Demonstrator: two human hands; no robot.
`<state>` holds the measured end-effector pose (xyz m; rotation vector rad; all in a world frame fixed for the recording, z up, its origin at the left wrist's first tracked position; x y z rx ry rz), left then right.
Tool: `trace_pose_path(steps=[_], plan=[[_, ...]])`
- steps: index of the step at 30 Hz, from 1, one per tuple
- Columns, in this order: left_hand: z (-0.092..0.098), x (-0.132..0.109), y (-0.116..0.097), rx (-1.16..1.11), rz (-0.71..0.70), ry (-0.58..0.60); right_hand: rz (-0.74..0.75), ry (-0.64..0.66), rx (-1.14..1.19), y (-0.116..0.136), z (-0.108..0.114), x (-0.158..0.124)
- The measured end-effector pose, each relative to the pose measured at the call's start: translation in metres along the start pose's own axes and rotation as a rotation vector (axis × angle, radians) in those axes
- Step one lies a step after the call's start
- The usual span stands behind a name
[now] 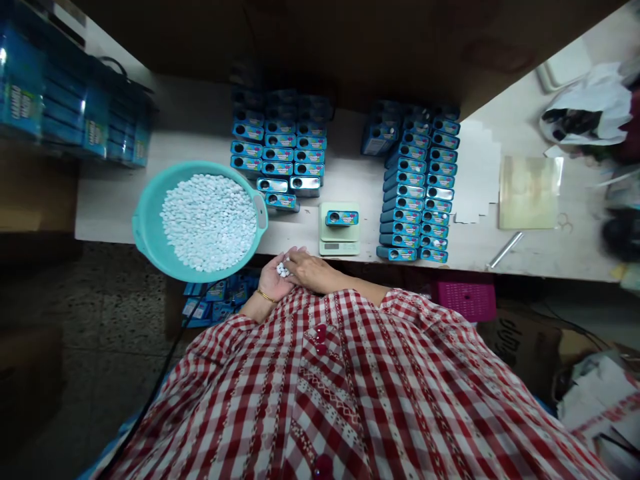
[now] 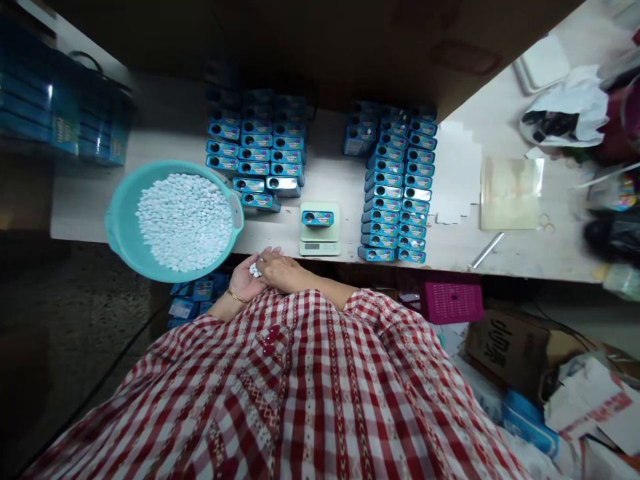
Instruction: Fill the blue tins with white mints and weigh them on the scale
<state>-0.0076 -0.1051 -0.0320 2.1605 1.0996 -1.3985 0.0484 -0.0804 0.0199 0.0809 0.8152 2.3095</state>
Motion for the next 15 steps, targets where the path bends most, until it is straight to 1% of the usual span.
trace_pose_path(steps=[3,6,12,15], plan=[[-0.003,0.001,-0.001,0.004,-0.003,0.000,0.012,0.017,0.057,-0.004,-0.001,0.001],[-0.009,0.006,0.000,0.018,0.004,0.027,-0.036,0.013,0.155,-0.014,0.003,0.002],[-0.025,0.014,0.005,0.021,0.035,0.077,-0.092,0.023,0.120,-0.025,0.014,-0.003],[-0.032,0.016,0.007,0.020,0.043,0.066,-0.133,-0.016,0.129,-0.031,0.024,-0.011]])
Point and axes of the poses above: each hand's wrist, its own x-axis towards the middle knuckle, its own z-axis out of the back of the hand, y = z × x, the point moved 7 cm from there along x, towards the middle knuckle, and after that the axes turned 2 degrees about x, right-handed, at the moved point
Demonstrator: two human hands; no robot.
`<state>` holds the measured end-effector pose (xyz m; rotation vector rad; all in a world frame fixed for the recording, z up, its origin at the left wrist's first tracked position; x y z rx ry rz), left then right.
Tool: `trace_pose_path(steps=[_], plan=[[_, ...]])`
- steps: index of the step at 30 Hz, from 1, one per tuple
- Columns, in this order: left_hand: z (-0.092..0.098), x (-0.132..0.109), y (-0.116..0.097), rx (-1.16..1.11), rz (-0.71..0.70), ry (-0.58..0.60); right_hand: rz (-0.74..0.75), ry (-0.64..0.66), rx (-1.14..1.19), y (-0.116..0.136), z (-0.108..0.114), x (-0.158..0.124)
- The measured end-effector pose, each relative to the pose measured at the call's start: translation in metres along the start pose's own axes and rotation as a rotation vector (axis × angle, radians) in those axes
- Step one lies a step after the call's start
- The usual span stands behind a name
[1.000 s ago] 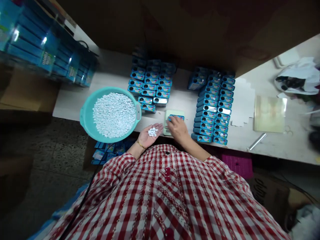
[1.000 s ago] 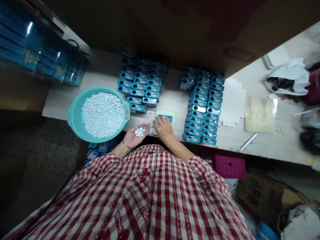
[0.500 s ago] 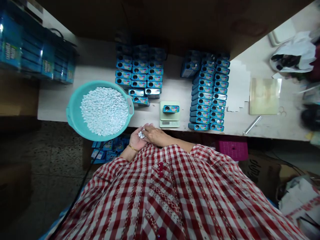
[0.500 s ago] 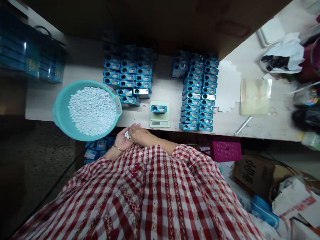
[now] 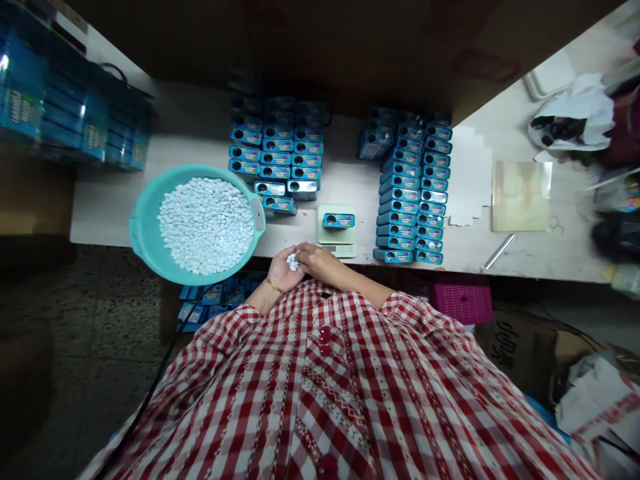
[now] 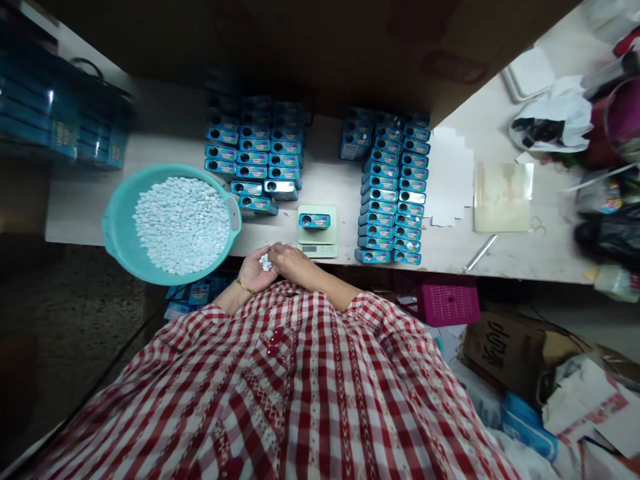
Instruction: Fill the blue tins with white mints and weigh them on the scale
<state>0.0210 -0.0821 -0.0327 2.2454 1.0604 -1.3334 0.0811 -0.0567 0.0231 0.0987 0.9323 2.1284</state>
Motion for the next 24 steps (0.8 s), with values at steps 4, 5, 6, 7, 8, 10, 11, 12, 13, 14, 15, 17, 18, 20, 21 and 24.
trace_pose_path(steps=[4,5,6,7,8,10,11,12,13,14,15,17,18,20,21,24], plan=[[-0.007,0.002,-0.001,-0.006,0.007,-0.002,-0.013,-0.069,0.024,0.000,0.010,-0.009],[-0.007,0.002,-0.001,-0.010,0.011,-0.003,-0.009,-0.073,0.014,0.001,0.010,-0.010],[-0.008,0.001,-0.001,-0.011,0.021,-0.004,-0.002,-0.069,-0.002,0.003,0.009,-0.011],[-0.008,0.001,0.000,-0.010,0.036,-0.004,0.015,-0.063,-0.022,0.006,0.009,-0.012],[-0.009,0.000,0.001,-0.007,0.054,0.001,0.040,-0.061,-0.040,0.009,0.011,-0.012],[-0.008,-0.002,0.002,-0.010,0.068,-0.001,0.084,-0.080,-0.076,0.010,0.019,-0.014],[-0.007,-0.003,0.001,-0.016,0.060,-0.015,0.074,-0.108,-0.099,0.005,0.026,-0.016],[-0.004,-0.004,0.000,-0.020,0.050,-0.039,0.030,-0.147,-0.127,-0.005,0.035,-0.017],[0.000,-0.005,-0.002,-0.023,0.040,-0.067,-0.046,-0.193,-0.163,-0.019,0.046,-0.020],[0.004,-0.006,-0.004,-0.024,0.032,-0.094,-0.141,-0.234,-0.204,-0.035,0.055,-0.023],[0.007,-0.008,-0.007,-0.024,0.030,-0.117,-0.235,-0.264,-0.243,-0.053,0.064,-0.026],[0.014,-0.011,-0.011,-0.026,0.028,-0.137,-0.341,-0.244,-0.287,-0.083,0.073,-0.029],[0.016,-0.012,-0.014,-0.034,0.017,-0.142,-0.355,-0.221,-0.293,-0.095,0.076,-0.028],[0.021,-0.015,-0.022,-0.051,-0.014,-0.147,-0.344,-0.215,-0.293,-0.114,0.086,-0.022],[0.023,-0.016,-0.025,-0.060,-0.028,-0.147,-0.345,-0.254,-0.298,-0.122,0.096,-0.017],[0.031,-0.019,-0.035,-0.091,-0.076,-0.173,-0.401,-0.440,-0.344,-0.146,0.142,0.003]])
Point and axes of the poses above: each hand's wrist, its own x-axis towards the middle knuckle, its own z-axis out of the back of the hand, y = z × x, the point moved 7 cm from there along x, towards the middle knuckle, and after that the axes turned 2 degrees about x, right-handed, at the moved point
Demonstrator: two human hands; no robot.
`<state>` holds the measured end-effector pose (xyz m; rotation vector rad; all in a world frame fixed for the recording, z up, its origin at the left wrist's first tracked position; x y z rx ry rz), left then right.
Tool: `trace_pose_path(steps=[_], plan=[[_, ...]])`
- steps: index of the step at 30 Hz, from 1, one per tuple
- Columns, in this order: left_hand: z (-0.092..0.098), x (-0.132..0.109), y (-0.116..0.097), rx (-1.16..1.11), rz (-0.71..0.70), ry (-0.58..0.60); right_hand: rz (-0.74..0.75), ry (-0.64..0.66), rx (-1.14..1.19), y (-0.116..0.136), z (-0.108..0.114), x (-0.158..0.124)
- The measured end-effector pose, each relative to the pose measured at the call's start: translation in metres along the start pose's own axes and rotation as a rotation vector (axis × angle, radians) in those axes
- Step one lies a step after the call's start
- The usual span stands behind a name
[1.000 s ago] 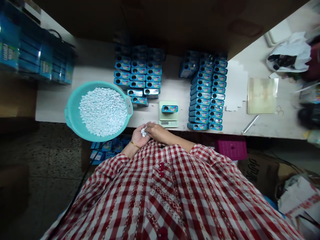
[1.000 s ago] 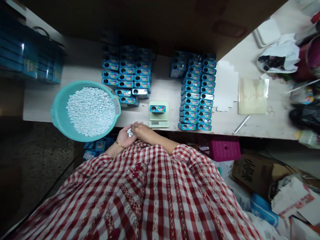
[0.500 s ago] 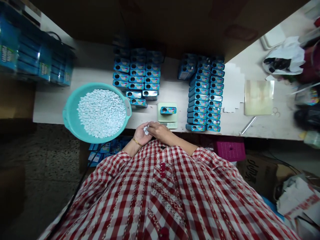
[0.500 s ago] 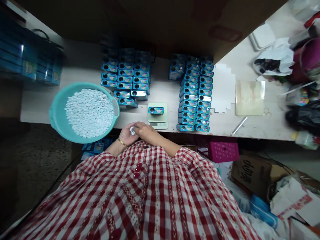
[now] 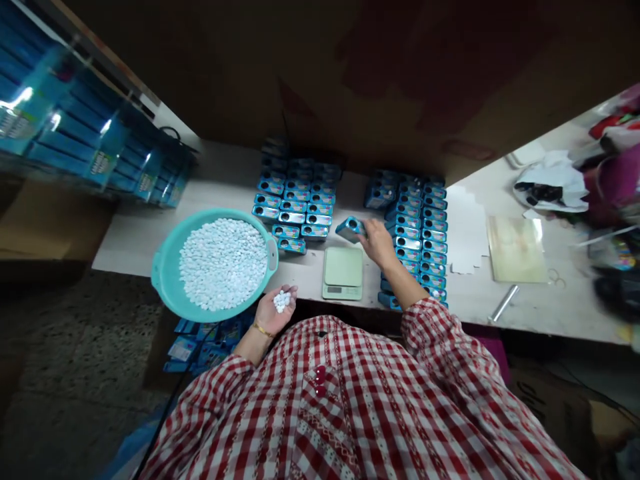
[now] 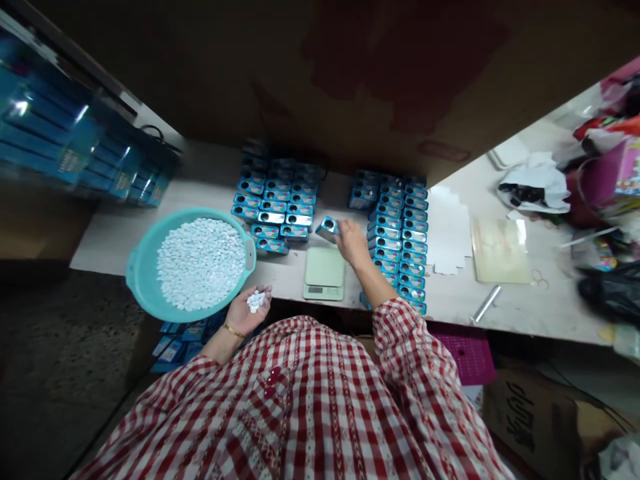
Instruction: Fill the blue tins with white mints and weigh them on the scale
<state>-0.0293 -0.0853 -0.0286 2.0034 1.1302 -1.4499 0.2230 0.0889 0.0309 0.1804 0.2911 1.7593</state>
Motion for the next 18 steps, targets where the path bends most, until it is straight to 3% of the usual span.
trace_pose_path(steps=[4,7,10,14,18], plan=[[0.011,-0.002,-0.009,-0.044,-0.048,-0.059,-0.118,-0.088,-0.086,-0.021,0.019,0.081],[0.020,-0.005,-0.011,-0.075,-0.070,-0.111,-0.206,-0.022,-0.141,-0.030,0.008,0.137],[0.029,-0.008,-0.010,-0.095,-0.076,-0.168,-0.236,0.060,-0.129,-0.036,-0.013,0.170],[0.036,-0.008,-0.009,-0.090,-0.071,-0.200,-0.141,0.037,-0.062,-0.044,-0.018,0.169],[0.031,-0.003,-0.010,-0.053,-0.051,-0.173,-0.195,-0.118,-0.150,-0.075,0.011,0.122]])
Point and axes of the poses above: each hand's wrist, its own x-axis towards the middle knuckle, its own z-axis out of the back of the hand, y = z × x, the point moved 7 cm from there along x, towards the middle knuckle, and after that the axes turned 2 degrees about x, right-handed, at the moved point
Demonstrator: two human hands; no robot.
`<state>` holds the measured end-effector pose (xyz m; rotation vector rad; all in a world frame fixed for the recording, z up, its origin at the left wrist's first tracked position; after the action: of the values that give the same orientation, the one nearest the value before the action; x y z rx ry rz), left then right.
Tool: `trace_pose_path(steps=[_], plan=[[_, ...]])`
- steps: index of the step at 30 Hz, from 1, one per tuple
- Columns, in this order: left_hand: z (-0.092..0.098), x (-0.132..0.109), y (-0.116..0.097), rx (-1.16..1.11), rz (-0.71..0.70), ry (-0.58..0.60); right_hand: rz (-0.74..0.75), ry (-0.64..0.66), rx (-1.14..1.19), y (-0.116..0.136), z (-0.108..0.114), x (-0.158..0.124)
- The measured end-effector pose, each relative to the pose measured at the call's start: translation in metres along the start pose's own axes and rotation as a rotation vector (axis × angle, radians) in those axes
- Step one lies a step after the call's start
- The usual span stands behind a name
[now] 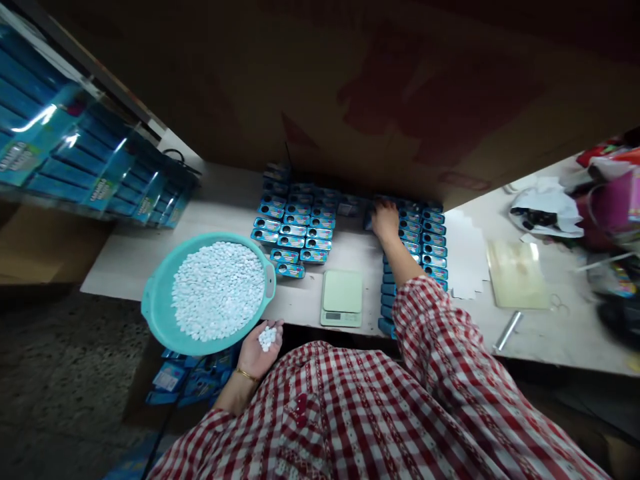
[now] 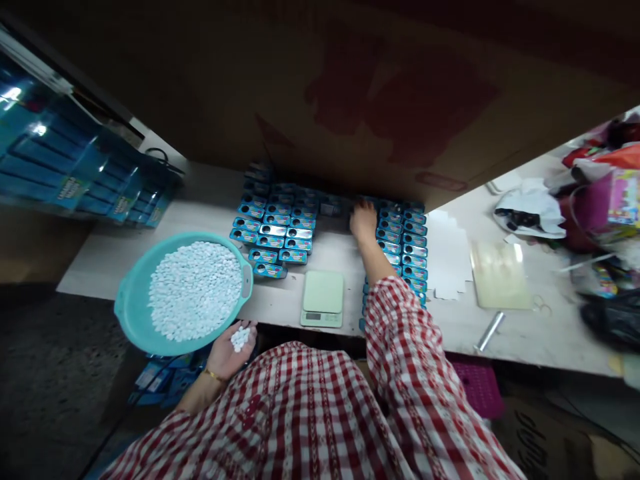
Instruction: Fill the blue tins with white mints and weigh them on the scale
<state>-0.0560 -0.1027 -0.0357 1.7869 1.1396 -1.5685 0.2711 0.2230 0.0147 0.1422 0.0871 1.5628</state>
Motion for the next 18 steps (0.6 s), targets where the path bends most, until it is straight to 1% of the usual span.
trace_pose_path(steps=[1,3,6,9,11,13,15,18], plan=[[-0.004,0.001,0.000,0.011,0.004,0.012,-0.013,-0.009,-0.039,-0.011,0.005,-0.010],[-0.012,0.001,0.002,0.036,0.016,0.040,-0.001,0.020,-0.106,-0.025,0.006,-0.026],[-0.025,-0.001,0.007,0.070,0.019,0.084,0.020,0.070,-0.166,-0.030,-0.003,-0.032],[-0.032,-0.005,0.014,0.087,0.020,0.124,0.072,0.064,-0.202,-0.022,-0.013,-0.028],[-0.034,-0.009,0.020,0.099,0.035,0.128,0.136,0.073,-0.217,-0.015,-0.018,-0.027],[-0.034,-0.012,0.026,0.117,0.055,0.120,0.161,0.092,-0.239,-0.012,-0.020,-0.029],[-0.034,-0.015,0.031,0.128,0.074,0.118,0.169,0.104,-0.265,-0.010,-0.017,-0.032],[-0.037,-0.017,0.032,0.113,0.072,0.142,0.280,0.087,-0.286,0.007,-0.003,-0.052]])
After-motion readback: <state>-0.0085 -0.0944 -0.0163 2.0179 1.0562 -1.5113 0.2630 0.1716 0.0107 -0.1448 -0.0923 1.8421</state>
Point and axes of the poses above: each hand's wrist, its own x-axis towards the middle knuckle, its own z-axis out of the back of the hand, y = z × x, the point moved 7 cm from there along x, towards the middle knuckle, and after that the axes turned 2 degrees about x, right-handed, at the moved point
